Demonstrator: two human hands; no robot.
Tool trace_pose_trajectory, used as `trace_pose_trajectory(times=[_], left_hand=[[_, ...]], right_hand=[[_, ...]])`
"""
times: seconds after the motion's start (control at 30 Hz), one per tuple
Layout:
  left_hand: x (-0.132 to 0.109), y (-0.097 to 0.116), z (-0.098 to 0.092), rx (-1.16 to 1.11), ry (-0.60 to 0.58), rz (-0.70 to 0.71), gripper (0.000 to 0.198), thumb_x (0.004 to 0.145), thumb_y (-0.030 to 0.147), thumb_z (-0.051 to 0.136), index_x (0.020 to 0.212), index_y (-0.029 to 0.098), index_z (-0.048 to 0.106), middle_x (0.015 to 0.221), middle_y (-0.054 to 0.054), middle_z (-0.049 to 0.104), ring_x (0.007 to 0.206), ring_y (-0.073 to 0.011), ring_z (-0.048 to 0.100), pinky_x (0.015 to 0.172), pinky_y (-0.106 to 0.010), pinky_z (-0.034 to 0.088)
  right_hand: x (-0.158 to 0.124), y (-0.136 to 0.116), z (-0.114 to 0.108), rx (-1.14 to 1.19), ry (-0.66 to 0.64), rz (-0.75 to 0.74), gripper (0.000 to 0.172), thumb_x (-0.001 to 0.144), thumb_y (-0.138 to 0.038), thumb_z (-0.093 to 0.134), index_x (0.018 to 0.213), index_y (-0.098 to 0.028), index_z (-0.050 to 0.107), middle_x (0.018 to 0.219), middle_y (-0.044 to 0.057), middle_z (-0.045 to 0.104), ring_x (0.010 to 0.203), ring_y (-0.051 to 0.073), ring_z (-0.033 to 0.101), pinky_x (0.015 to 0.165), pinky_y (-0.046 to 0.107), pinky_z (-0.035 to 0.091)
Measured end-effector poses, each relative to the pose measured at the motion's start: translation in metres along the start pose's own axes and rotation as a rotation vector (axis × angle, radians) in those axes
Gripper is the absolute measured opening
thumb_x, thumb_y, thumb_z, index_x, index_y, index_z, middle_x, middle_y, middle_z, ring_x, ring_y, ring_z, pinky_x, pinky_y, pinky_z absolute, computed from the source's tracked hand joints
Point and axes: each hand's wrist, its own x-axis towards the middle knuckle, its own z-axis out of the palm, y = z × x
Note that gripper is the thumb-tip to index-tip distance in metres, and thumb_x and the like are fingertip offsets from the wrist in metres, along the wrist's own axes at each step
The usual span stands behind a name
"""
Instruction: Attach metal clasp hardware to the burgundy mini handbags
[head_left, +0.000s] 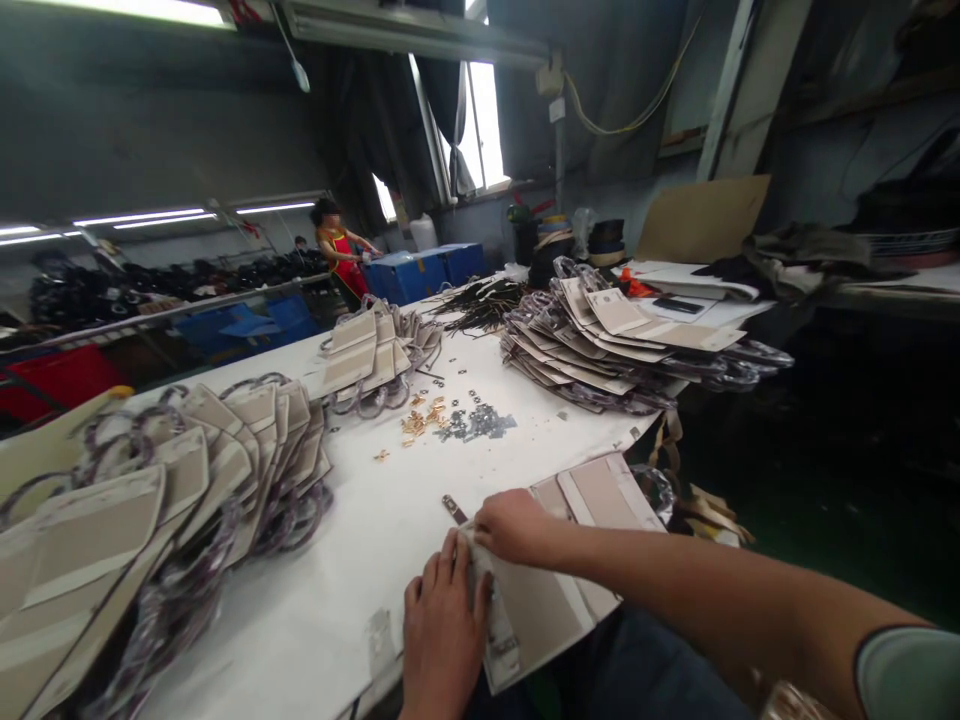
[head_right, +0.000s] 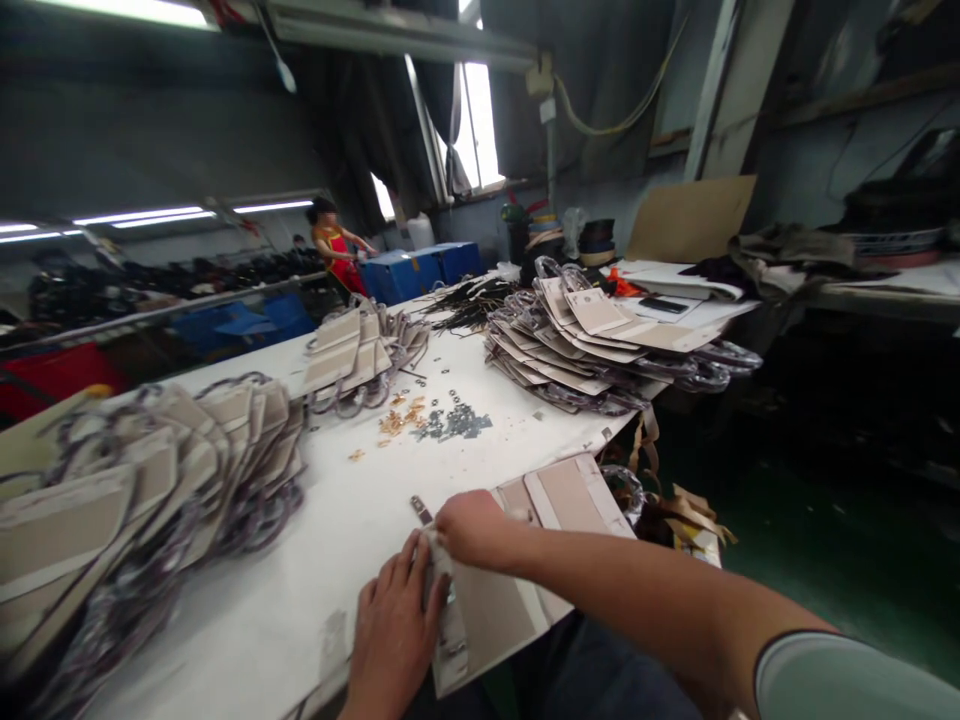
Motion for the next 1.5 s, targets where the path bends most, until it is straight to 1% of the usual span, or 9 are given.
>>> trace_pose_trajectory(times=[0.13, 0.27, 0.37, 0.67, 0.9, 1.07, 1.27, 1.37, 1.5], left_hand=[[-0.005, -0.002, 0.008, -0.037, 0.062, -0.035, 0.047, 0.104, 0.035, 0.047, 0.149, 0.022, 0.056, 0.156, -0.011, 0.054, 0.134, -0.0280, 0.053, 0.103, -0.046, 0.045], [-0.006, -0.004, 0.013, -0.071, 0.061, -0.052, 0.048, 0.104, 0.034, 0.046, 0.150, 0.023, 0.055, 0.152, -0.010, 0.058, 0.134, -0.0279, 0.052, 0.105, -0.047, 0.043], [-0.006, -0.007, 0.016, -0.082, 0.059, -0.046, 0.049, 0.104, 0.034, 0.046, 0.151, 0.024, 0.054, 0.150, -0.009, 0.060, 0.134, -0.0276, 0.052, 0.106, -0.047, 0.042], [-0.002, -0.007, 0.022, -0.096, 0.080, -0.049, 0.051, 0.101, 0.033, 0.050, 0.149, 0.021, 0.056, 0.148, -0.010, 0.061, 0.131, -0.0308, 0.053, 0.104, -0.049, 0.041], [-0.005, -0.003, 0.012, -0.138, 0.053, -0.079, 0.051, 0.100, 0.034, 0.053, 0.151, 0.022, 0.055, 0.149, -0.010, 0.061, 0.131, -0.0304, 0.053, 0.106, -0.049, 0.040], [-0.003, 0.000, 0.003, -0.213, -0.008, -0.125, 0.052, 0.099, 0.035, 0.057, 0.149, 0.022, 0.055, 0.149, -0.009, 0.061, 0.132, -0.0298, 0.052, 0.107, -0.049, 0.040], [0.001, 0.001, -0.004, -0.310, -0.033, -0.185, 0.052, 0.096, 0.037, 0.063, 0.146, 0.024, 0.058, 0.146, -0.008, 0.062, 0.132, -0.0291, 0.052, 0.106, -0.048, 0.042], [0.002, 0.002, -0.006, -0.343, -0.047, -0.224, 0.053, 0.093, 0.037, 0.067, 0.144, 0.023, 0.060, 0.145, -0.007, 0.063, 0.132, -0.0286, 0.053, 0.107, -0.047, 0.041], [0.003, 0.002, -0.007, -0.381, -0.052, -0.255, 0.056, 0.091, 0.038, 0.070, 0.144, 0.022, 0.059, 0.145, -0.007, 0.063, 0.132, -0.0280, 0.052, 0.108, -0.046, 0.040]], right_hand=[[0.032, 0.048, -0.030, 0.025, 0.091, 0.141, 0.023, 0.094, -0.043, 0.067, 0.108, -0.033, 0.082, 0.109, 0.001, 0.080, 0.101, 0.021, 0.072, 0.079, 0.026, 0.048], [0.073, 0.104, -0.051, 0.010, 0.170, 0.360, 0.026, 0.095, -0.040, 0.064, 0.108, -0.027, 0.082, 0.114, 0.007, 0.079, 0.104, 0.023, 0.070, 0.078, 0.028, 0.046], [0.097, 0.133, -0.051, 0.021, 0.193, 0.481, 0.028, 0.095, -0.043, 0.065, 0.104, -0.023, 0.083, 0.111, 0.011, 0.078, 0.101, 0.025, 0.070, 0.075, 0.029, 0.046], [0.128, 0.154, -0.028, 0.061, 0.228, 0.524, 0.020, 0.088, -0.032, 0.068, 0.099, -0.025, 0.083, 0.110, 0.008, 0.078, 0.099, 0.023, 0.069, 0.074, 0.028, 0.044], [0.115, 0.146, -0.058, 0.154, 0.128, 0.484, 0.018, 0.082, -0.019, 0.069, 0.093, -0.016, 0.083, 0.087, 0.009, 0.078, 0.077, 0.018, 0.068, 0.063, 0.024, 0.042], [0.082, 0.109, -0.076, 0.249, -0.047, 0.259, 0.013, 0.080, -0.021, 0.070, 0.085, -0.014, 0.080, 0.072, 0.004, 0.072, 0.059, 0.012, 0.060, 0.053, 0.021, 0.040], [0.036, 0.034, -0.048, 0.466, -0.409, -0.028, 0.014, 0.078, -0.021, 0.066, 0.083, -0.017, 0.079, 0.065, -0.001, 0.069, 0.053, 0.011, 0.056, 0.050, 0.020, 0.039], [0.034, 0.013, -0.031, 0.394, -0.450, -0.052, 0.011, 0.077, -0.020, 0.068, 0.080, -0.016, 0.078, 0.057, -0.003, 0.061, 0.053, 0.011, 0.054, 0.052, 0.021, 0.038], [0.039, 0.008, -0.026, 0.326, -0.465, -0.035, 0.008, 0.077, -0.020, 0.069, 0.074, -0.016, 0.075, 0.054, -0.003, 0.058, 0.054, 0.012, 0.054, 0.052, 0.021, 0.037]])
